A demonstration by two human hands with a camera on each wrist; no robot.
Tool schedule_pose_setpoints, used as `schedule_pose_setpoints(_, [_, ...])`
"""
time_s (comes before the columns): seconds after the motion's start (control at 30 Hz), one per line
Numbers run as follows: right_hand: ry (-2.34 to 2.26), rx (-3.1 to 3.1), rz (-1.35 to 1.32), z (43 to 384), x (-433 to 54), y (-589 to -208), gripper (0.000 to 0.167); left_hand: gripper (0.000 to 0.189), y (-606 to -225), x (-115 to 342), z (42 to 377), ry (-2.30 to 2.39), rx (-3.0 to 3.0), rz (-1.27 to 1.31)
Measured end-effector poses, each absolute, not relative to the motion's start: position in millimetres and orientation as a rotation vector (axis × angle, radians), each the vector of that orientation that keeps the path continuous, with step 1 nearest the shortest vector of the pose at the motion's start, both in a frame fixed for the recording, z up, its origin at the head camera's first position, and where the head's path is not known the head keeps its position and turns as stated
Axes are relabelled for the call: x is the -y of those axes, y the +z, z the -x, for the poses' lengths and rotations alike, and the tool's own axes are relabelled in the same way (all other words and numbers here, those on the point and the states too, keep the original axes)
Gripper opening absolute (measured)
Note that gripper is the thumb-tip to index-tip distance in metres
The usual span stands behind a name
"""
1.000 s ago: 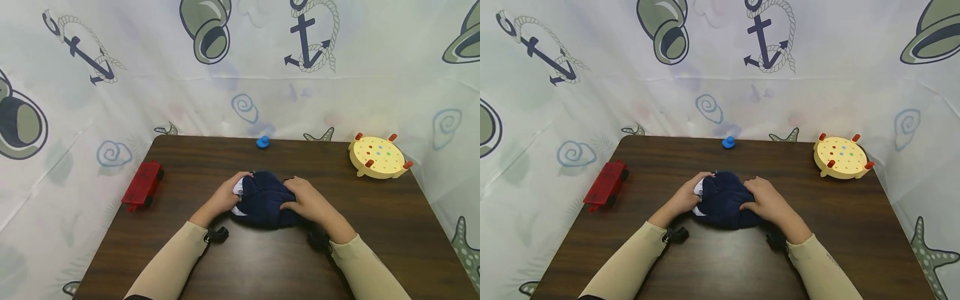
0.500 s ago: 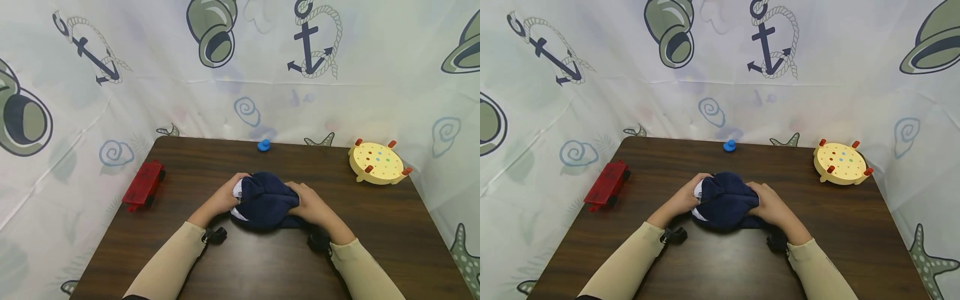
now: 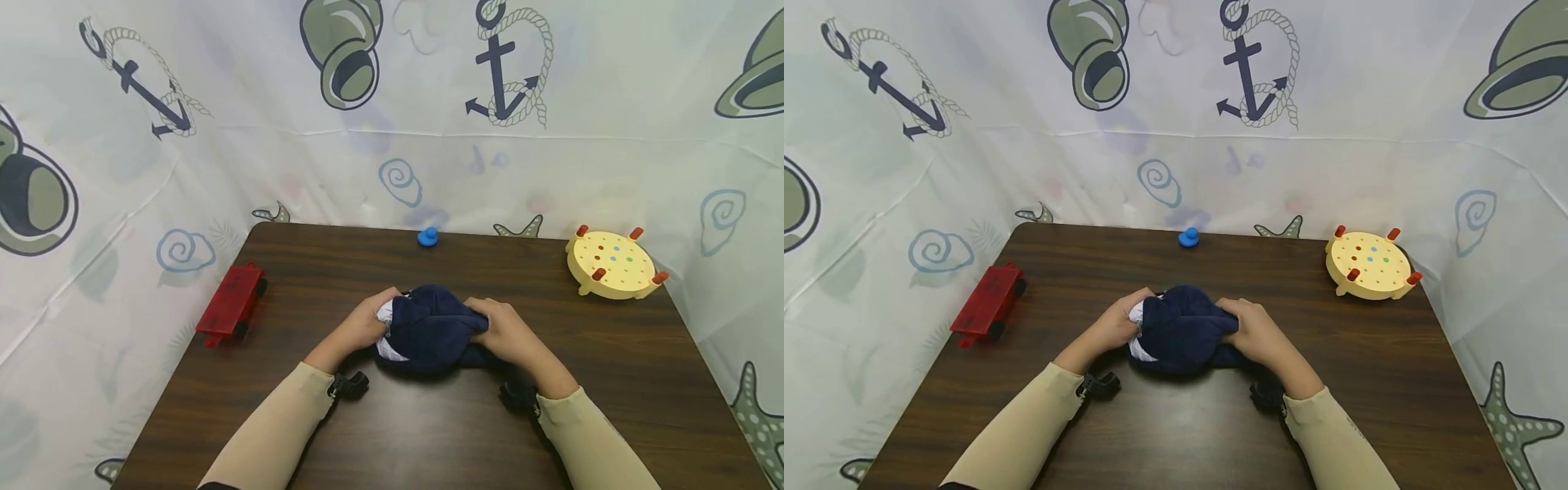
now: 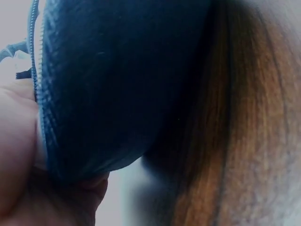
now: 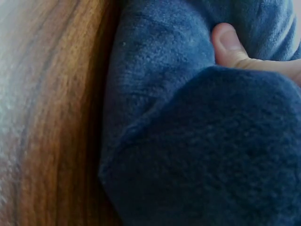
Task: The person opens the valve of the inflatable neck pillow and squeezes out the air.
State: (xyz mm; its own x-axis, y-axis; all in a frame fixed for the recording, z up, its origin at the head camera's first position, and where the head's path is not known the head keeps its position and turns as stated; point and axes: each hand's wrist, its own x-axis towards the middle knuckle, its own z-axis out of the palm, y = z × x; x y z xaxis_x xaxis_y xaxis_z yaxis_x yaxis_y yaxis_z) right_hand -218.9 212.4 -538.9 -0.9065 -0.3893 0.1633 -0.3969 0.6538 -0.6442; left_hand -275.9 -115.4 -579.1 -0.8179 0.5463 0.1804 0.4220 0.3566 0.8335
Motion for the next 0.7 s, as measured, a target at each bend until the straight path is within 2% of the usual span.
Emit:
schedule_pose_setpoints(0.23, [1.097, 2.844, -0.685, 219.5, -213.6, -537.1, 0.044, 0.050, -576.4, 112.5, 275.1, 1.461, -2.482, -0.856])
schedule_pose_setpoints(0.53, [1.076, 2.827, -0.711, 217.8, -212.3, -532.3, 0.040, 0.049, -575.4, 111.1, 276.4, 1.456, -2.500, -0.860])
schedule_pose_setpoints(0.6, [1.039, 2.823, -0.710, 217.5, -210.2, -533.4, 0.040, 0.051, -574.8, 112.9, 275.7, 1.456, -2.526, -0.843])
schedule_pose_setpoints(0.63, [1.007, 2.821, -0.712, 216.8, -209.5, -533.8, 0.043, 0.059, -573.7, 114.3, 275.6, 1.469, -2.518, -0.840])
schedule_pose_setpoints(0.7, [0.937, 2.818, -0.710, 215.1, -209.0, -533.0, 0.058, 0.072, -570.9, 119.0, 276.7, 1.491, -2.490, -0.845])
